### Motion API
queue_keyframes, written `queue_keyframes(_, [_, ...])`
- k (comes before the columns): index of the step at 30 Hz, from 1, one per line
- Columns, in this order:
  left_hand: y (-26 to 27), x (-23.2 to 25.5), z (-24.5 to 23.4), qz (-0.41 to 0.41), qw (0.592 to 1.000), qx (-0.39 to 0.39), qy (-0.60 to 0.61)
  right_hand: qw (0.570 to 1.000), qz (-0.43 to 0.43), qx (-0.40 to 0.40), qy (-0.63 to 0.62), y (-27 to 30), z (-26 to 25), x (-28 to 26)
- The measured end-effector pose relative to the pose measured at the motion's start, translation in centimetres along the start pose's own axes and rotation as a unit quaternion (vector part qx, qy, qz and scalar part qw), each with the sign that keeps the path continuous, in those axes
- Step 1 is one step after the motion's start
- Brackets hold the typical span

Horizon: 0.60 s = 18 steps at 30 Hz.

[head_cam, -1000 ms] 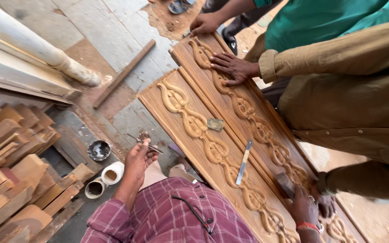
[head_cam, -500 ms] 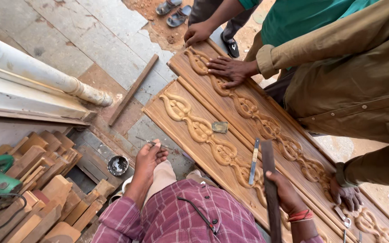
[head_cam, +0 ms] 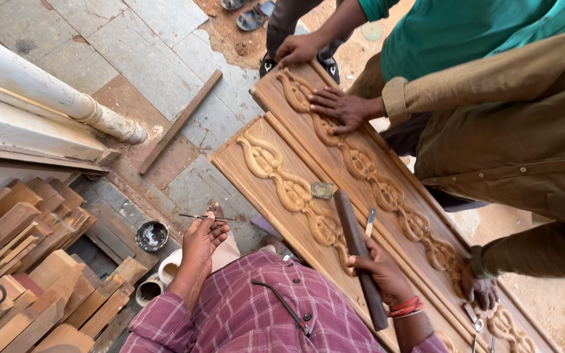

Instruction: The person carves a decorative pattern into a long wooden plank using a chisel and a wooden mallet. They repeatedly strike the chisel to shape the wood and occasionally wipe away sawdust with their hand.

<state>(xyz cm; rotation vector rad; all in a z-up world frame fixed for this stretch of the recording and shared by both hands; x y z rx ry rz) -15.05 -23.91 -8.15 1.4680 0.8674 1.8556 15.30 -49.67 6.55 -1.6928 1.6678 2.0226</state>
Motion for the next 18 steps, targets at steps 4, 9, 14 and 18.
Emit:
queue_keyframes(4, [-0.2, 1.3, 0.7, 0.021, 1.0, -0.017, -0.009, 0.999, 0.013, 0.028, 0.01, -0.3, 1.4, 0.5])
queue_keyframes(9, [-1.0, 2.7, 1.4, 0.029, 0.999, -0.019, 0.016, 0.999, 0.018, 0.017, -0.025, -1.1, 1.3, 2.2])
queue_keyframes(14, [-1.1, 2.6, 1.7, 0.028, 0.999, -0.024, 0.017, 0.989, 0.133, 0.009, -0.055, -2.3, 0.0, 4.3])
queue_keyframes(18, [-0.7, 1.6, 2.1, 0.022, 0.999, -0.022, -0.018, 0.991, 0.121, 0.035, -0.034, -2.3, -0.5, 5.1])
Point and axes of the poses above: each hand's wrist, its own y-axis away from the middle knuckle, its own z-axis out of the palm, x = y × z, the point moved 3 cm from there along -y, towards the middle knuckle, and after that the axes turned 13 degrees about x, right-handed, at the moved point
